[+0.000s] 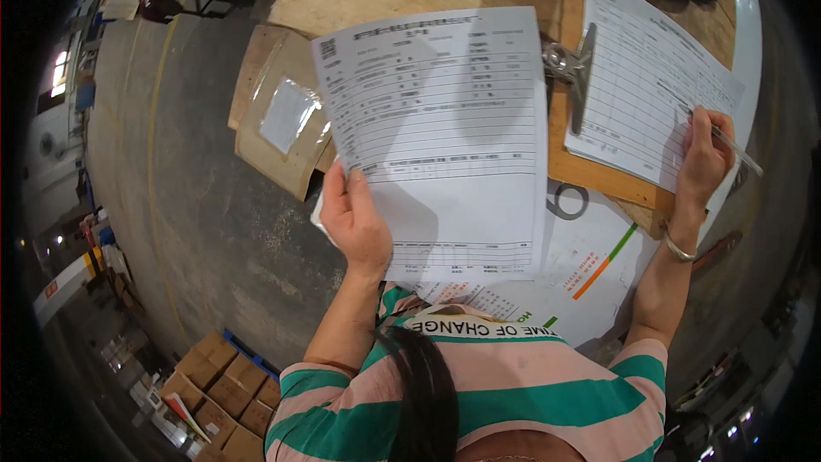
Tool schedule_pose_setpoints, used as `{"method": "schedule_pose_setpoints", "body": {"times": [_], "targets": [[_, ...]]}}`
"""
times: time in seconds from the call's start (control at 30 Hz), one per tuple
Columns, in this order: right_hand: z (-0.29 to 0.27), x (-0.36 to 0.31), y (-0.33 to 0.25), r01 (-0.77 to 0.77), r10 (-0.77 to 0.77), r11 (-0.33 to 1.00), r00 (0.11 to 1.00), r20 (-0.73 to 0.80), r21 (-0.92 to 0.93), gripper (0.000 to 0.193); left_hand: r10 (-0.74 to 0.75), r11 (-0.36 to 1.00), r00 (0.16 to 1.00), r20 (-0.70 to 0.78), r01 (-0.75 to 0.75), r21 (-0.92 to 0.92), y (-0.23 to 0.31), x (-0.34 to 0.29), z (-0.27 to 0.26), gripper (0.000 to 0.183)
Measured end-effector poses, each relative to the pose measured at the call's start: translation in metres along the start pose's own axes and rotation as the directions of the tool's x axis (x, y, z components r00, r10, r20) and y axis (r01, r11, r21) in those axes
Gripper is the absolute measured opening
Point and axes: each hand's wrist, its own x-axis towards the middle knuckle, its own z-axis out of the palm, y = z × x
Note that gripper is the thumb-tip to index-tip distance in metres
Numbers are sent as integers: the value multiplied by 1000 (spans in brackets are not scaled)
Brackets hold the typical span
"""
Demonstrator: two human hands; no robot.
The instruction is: The person is reading information from one document and writing it into a log sheet on a clipboard in an industrial facility.
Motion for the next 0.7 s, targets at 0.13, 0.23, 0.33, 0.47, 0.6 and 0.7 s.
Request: {"method": "schedule_pose_setpoints", "body": {"times": [0.13,0.23,0.33,0.47,0.6,0.7], "targets": [[1,4,14,110,-111,993,994,16,45,13,-88,991,992,-94,97,94,-5,-2,-3,21],[9,-1,4,26,-27,999,1000,5,33,9,-48,998,993,-105,53,46,1,-3,-2,20],[7,-2,-5,110,-111,992,994,-5,-57,9,-11,999,998,-68,14,32,1,2,-1,21],[2,-1,-8,44,-42,998,999,27,-54,12,-1,997,999,-41,4,79,0,2,0,22],[2,-1,-7,57,-55,996,998,39,-67,12,-19,995,999,-40,22,93,1,0,0,23],[3,-1,-4,98,-96,994,995,39,-54,12,-17,993,999,-48,22,113,0,0,0,23]]}}
